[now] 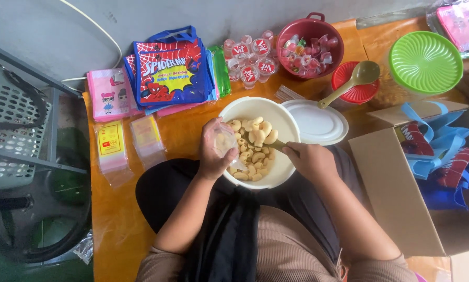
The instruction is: The person is sitting on the floor and manually filling small plastic bags with snacks from a bowl, occasionally using a spoon.
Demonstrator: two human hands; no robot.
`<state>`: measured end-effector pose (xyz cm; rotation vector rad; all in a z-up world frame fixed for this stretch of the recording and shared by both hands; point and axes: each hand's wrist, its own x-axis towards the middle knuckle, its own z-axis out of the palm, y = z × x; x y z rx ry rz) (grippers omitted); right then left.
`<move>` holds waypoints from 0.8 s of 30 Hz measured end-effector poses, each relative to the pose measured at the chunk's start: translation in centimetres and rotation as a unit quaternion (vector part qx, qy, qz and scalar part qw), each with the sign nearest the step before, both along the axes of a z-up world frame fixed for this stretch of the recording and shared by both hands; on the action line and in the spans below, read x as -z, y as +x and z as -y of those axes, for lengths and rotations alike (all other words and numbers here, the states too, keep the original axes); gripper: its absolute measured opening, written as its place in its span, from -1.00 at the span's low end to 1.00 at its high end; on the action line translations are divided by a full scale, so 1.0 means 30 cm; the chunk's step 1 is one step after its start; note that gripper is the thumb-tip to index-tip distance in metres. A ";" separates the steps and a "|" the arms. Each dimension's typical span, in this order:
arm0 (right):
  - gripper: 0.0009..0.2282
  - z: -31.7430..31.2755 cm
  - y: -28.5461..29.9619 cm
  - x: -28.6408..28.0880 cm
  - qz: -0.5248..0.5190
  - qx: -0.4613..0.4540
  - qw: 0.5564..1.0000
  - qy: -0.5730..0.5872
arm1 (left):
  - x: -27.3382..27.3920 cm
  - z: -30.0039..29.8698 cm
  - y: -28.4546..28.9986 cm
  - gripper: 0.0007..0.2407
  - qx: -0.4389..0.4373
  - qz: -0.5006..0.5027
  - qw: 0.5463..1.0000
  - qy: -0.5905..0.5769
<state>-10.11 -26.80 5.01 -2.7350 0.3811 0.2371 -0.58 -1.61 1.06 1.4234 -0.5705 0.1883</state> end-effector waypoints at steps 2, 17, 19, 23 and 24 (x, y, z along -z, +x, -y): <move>-0.73 0.020 -0.010 -0.053 0.008 -0.017 1.000 -0.025 | 0.006 -0.031 0.028 -0.31 -0.040 0.032 0.997 0.056; -0.66 -0.005 0.076 -0.295 -0.033 -0.123 0.986 -0.106 | 0.065 -0.088 0.086 -0.28 -0.012 0.095 0.889 0.447; -0.71 -0.021 0.099 -0.287 -0.039 -0.143 0.983 -0.109 | 0.057 -0.070 0.076 -0.25 0.006 0.083 0.890 0.448; -0.86 -0.079 0.164 -0.253 -0.034 -0.222 0.940 -0.257 | 0.054 -0.055 0.078 -0.33 0.016 0.062 0.874 0.481; -0.88 -0.100 0.182 -0.242 -0.032 -0.262 0.913 -0.310 | 0.052 -0.057 0.076 -0.33 0.016 0.048 0.866 0.498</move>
